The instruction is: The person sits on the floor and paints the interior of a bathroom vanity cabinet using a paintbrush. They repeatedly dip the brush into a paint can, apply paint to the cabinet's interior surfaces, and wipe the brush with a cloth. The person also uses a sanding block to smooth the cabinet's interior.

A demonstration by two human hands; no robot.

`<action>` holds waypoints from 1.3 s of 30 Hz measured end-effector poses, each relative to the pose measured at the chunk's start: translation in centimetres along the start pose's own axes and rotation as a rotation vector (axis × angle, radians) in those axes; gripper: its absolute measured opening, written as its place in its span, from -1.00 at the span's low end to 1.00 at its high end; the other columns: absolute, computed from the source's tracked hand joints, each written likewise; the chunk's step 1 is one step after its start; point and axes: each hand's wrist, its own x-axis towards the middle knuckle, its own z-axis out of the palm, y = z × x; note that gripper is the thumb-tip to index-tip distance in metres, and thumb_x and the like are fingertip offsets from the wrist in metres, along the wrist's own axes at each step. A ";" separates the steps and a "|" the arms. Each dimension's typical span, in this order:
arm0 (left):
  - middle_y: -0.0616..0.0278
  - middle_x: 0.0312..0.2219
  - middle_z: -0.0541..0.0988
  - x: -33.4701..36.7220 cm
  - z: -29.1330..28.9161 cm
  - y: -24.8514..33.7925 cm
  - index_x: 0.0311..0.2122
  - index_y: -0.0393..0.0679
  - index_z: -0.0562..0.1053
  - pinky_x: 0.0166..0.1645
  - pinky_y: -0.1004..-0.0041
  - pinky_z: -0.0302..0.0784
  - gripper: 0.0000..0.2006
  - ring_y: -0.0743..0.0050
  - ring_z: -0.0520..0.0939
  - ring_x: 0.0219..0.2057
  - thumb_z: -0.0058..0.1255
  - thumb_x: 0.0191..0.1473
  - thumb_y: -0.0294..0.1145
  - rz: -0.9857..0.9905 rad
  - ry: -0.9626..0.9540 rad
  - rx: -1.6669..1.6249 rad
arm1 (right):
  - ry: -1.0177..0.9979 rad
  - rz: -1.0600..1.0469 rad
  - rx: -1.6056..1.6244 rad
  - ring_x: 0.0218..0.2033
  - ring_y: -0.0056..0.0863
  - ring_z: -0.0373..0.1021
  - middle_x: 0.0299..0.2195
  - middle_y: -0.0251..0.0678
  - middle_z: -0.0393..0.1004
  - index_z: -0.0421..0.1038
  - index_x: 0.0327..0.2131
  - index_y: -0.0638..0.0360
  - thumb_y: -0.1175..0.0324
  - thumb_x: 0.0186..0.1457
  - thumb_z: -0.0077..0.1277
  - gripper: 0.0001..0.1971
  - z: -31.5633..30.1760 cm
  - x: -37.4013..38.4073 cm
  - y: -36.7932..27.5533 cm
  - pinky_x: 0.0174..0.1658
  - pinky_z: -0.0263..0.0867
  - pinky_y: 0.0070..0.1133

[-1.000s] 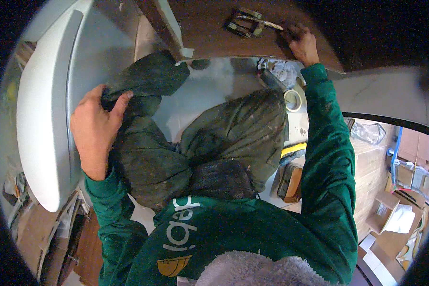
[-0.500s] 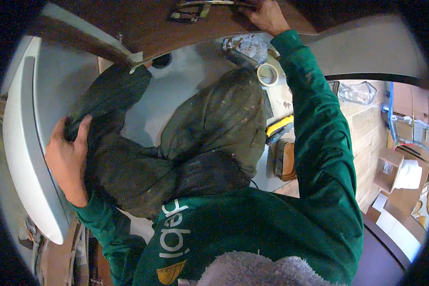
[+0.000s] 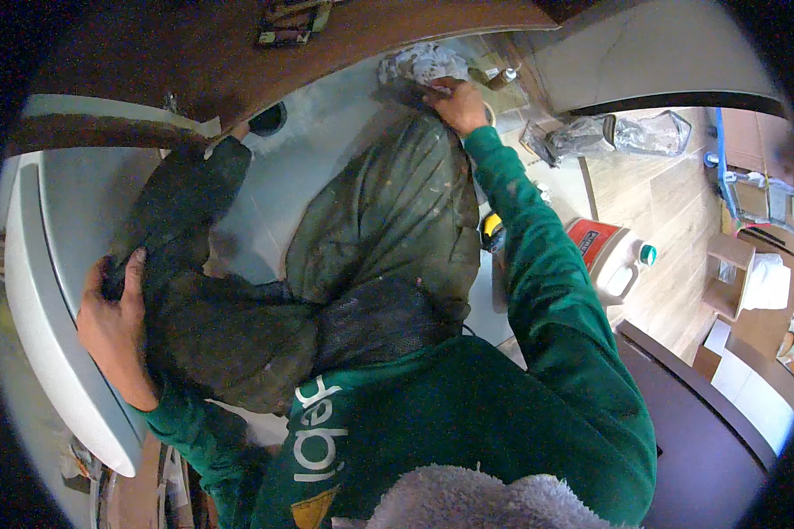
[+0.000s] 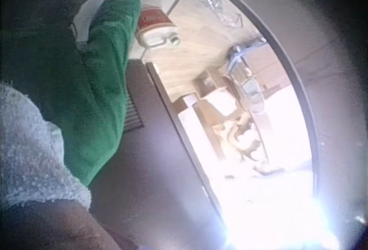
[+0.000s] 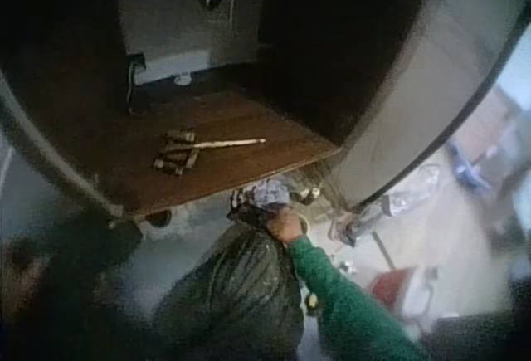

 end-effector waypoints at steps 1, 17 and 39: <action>-0.21 -0.21 0.64 0.0 -0.1 0.0 -0.06 -0.33 0.56 -0.06 0.18 0.55 -0.36 -0.16 0.67 -0.15 0.21 0.03 0.14 -0.024 -0.011 0.010 | -0.075 0.018 -0.098 -0.08 -0.06 0.52 -0.10 -0.09 0.59 0.59 -0.12 0.02 0.06 -0.12 0.32 -0.53 1.3 0.7 0.0 -0.01 0.43 -0.32; -0.22 -0.26 0.65 0.6 0.6 -0.9 -0.02 -0.36 0.55 -0.12 0.22 0.56 -0.30 -0.10 0.70 -0.23 0.21 0.01 0.18 0.050 0.041 -0.012 | 0.173 0.193 0.611 -0.28 -0.50 0.53 -0.30 -0.27 0.65 0.60 -0.18 0.25 0.45 -0.03 0.31 -0.71 -8.0 -3.3 7.5 -0.12 0.42 -0.55; -0.21 -0.27 0.65 0.3 0.1 -0.3 -0.08 -0.31 0.58 -0.09 0.20 0.55 -0.37 -0.11 0.69 -0.20 0.22 0.01 0.14 0.013 0.051 -0.056 | -0.030 0.122 -0.477 -0.07 0.01 0.50 -0.08 0.02 0.56 0.57 -0.04 0.03 -0.18 -0.02 0.11 -0.41 1.1 5.0 2.2 0.02 0.40 -0.24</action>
